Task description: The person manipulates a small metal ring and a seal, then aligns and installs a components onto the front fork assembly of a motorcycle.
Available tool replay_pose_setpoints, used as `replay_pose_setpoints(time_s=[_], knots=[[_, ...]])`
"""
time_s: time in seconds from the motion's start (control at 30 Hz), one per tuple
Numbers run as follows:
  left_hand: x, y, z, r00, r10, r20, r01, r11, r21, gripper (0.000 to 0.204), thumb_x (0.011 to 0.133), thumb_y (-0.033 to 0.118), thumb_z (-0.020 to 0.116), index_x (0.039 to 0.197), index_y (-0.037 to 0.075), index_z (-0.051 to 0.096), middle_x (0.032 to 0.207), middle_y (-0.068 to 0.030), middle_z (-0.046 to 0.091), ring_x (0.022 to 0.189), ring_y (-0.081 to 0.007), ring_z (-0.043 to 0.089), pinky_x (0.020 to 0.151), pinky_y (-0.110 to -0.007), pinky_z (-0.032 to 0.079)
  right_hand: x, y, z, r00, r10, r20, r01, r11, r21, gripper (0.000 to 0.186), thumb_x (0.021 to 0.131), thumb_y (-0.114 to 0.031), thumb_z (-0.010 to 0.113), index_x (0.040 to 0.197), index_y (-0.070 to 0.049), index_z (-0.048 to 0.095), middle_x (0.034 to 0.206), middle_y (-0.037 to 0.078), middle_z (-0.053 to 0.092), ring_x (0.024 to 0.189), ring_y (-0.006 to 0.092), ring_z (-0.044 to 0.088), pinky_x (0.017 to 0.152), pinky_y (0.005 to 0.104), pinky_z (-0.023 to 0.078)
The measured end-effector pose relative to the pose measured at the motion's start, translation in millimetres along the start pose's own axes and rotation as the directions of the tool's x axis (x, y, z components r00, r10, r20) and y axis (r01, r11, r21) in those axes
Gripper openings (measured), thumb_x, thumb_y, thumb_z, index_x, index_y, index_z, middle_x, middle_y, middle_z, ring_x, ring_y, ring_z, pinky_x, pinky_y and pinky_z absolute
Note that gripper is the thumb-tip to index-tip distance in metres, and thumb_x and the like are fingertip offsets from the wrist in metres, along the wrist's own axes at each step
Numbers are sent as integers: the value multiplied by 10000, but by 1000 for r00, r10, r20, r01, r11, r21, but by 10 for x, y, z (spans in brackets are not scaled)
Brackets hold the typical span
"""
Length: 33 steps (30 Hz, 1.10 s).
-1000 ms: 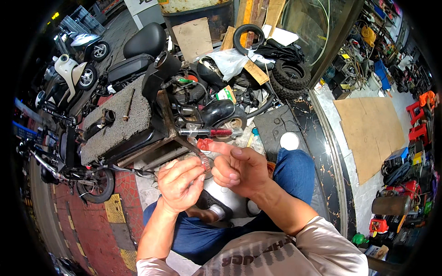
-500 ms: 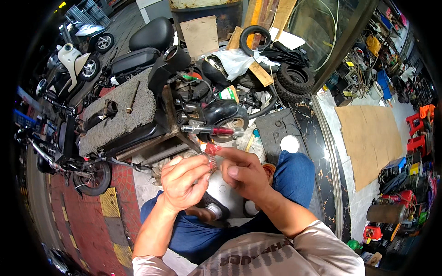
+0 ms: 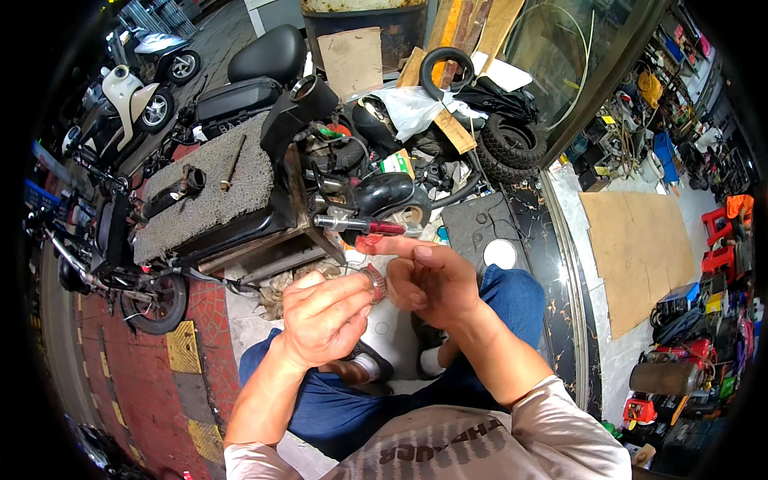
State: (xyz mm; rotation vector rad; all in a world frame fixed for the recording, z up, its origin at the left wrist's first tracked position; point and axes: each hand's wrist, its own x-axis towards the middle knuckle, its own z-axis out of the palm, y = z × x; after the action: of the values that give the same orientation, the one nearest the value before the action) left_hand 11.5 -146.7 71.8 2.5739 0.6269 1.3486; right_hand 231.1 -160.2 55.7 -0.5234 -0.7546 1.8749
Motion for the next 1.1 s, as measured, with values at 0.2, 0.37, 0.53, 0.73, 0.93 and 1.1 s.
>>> replay_pose_setpoints(time_s=[0.2, 0.37, 0.53, 0.73, 0.93, 1.1], knots=[[0, 0, -19, 1000, 13, 12, -13, 1000, 19, 247, 684, 13, 801, 923, 54, 757, 1000, -101, 756, 689, -213, 669, 575, -329, 456, 4, 23, -53, 999, 32, 33, -33, 999, 39, 498, 992, -391, 574, 1286, -5, 688, 618, 22, 520, 497, 106, 419, 475, 262, 311], [2, 1, -24, 1000, -4, 19, 4, 1000, 12, 253, 688, 19, 808, 931, 59, 750, 997, -92, 756, 711, -208, 677, 592, -329, 461, -5, -18, 6, 999, -31, -13, 28, 988, -155, 544, 981, -398, 552, 1254, 49, 700, 600, 22, 518, 506, 106, 429, 479, 270, 306], [0, -6, -32, 1000, -15, 6, 15, 1000, 7, 311, 669, 19, 800, 973, 59, 747, 1030, -60, 759, 754, -172, 695, 599, -314, 436, -12, 26, -5, 995, -100, -24, 90, 960, -265, 596, 975, -407, 504, 1276, 72, 690, 549, 19, 485, 499, 115, 413, 492, 283, 303], [-27, -16, -22, 998, -55, -36, 55, 998, 0, 287, 682, 21, 810, 955, 72, 739, 1016, -58, 758, 718, -186, 676, 602, -312, 449, -51, 136, 38, 982, -182, -57, 149, 920, -363, 597, 969, -389, 516, 1307, 76, 673, 549, 15, 487, 502, 112, 414, 512, 273, 304], [-35, 10, -25, 988, -152, -22, 151, 987, -53, 205, 723, 28, 805, 915, 36, 736, 995, -111, 748, 795, -277, 724, 702, -362, 560, -100, 204, 72, 959, -282, -35, 236, 857, -459, 604, 964, -397, 564, 1321, 79, 666, 586, 6, 518, 518, 99, 436, 510, 264, 311], [-60, -20, -24, 977, -211, -42, 206, 973, -109, 189, 735, 25, 800, 911, 20, 731, 999, -119, 748, 838, -288, 737, 746, -362, 585, -162, 203, 120, 949, -314, 1, 238, 715, -657, 555, 975, -359, 610, 1369, 29, 661, 689, 20, 599, 608, 73, 527, 580, 233, 425]])
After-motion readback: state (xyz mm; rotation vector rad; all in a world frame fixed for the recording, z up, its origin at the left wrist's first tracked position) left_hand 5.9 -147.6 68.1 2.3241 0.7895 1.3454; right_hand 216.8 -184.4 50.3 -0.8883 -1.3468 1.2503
